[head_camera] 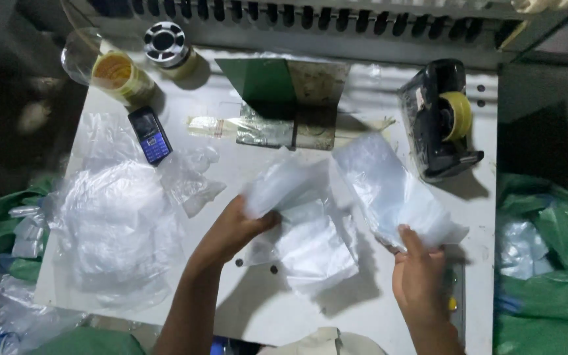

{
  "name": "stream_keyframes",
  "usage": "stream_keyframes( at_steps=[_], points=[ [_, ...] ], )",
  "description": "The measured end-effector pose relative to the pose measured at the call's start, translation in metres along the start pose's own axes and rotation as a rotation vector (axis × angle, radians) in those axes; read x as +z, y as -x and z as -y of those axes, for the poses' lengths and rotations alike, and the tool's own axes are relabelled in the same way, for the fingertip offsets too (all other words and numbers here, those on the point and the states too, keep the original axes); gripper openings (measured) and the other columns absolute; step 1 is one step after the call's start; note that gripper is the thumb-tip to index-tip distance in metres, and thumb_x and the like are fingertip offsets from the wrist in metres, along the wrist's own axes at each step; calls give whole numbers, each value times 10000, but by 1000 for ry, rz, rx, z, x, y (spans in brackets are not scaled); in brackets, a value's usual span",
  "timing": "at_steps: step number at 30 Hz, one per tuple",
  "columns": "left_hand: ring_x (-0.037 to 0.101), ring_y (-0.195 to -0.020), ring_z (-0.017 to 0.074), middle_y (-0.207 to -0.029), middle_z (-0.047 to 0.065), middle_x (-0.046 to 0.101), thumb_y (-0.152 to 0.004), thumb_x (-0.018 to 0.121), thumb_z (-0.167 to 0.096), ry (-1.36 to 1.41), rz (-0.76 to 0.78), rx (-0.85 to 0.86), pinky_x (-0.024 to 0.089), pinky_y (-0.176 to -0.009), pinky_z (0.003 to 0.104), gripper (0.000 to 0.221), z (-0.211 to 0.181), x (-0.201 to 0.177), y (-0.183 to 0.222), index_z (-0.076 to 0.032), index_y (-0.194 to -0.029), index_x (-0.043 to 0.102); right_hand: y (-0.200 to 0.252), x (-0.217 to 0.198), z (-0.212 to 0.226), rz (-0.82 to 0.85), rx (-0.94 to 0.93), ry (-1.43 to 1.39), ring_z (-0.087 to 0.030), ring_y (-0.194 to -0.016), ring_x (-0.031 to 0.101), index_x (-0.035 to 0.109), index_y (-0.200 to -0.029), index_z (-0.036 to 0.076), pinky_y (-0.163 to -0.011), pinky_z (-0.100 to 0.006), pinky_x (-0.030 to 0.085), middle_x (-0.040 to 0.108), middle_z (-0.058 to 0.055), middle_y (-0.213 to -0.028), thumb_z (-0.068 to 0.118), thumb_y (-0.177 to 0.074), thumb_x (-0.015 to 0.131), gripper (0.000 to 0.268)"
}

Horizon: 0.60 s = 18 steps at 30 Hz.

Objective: Inserting small white packets into clear plastic bags and stacking them on a workbench.

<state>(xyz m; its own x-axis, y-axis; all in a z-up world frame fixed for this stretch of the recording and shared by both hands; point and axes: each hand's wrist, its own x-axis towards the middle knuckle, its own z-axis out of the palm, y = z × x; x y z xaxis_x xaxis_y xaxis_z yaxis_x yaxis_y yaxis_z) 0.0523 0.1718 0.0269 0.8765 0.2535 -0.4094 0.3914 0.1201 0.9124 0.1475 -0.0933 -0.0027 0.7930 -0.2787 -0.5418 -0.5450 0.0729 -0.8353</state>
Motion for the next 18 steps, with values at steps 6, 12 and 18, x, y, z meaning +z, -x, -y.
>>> stream_keyframes(
  at_steps=[6,12,18],
  points=[
    [308,-1501,386,-1655,258,266,-618,941,-627,-1213,-675,216,339,-1094,542,1426,68,66,6,79,-1588,171,15,-33,-14,170,57,-385,-295,-1093,701,637,-1155,156,-883,-511,604,712,-95,-1104,45,-871,674,307],
    [207,-1594,308,-1708,61,203,-1060,552,82,-1392,-254,960,189,-1291,544,710,69,150,7,-192,-1652,272,49,-45,4,179,79,-379,-322,-1278,627,524,-1433,123,-972,-479,530,643,-133,-1375,36,-796,622,650],
    [709,-1132,400,-1009,200,751,-906,676,11,-737,-70,1079,448,-1124,555,189,24,171,11,-37,-1088,652,17,-125,8,328,77,-266,-329,-1426,471,308,-1608,137,-1162,-512,390,469,-122,-1576,412,-722,516,951]
  ],
)
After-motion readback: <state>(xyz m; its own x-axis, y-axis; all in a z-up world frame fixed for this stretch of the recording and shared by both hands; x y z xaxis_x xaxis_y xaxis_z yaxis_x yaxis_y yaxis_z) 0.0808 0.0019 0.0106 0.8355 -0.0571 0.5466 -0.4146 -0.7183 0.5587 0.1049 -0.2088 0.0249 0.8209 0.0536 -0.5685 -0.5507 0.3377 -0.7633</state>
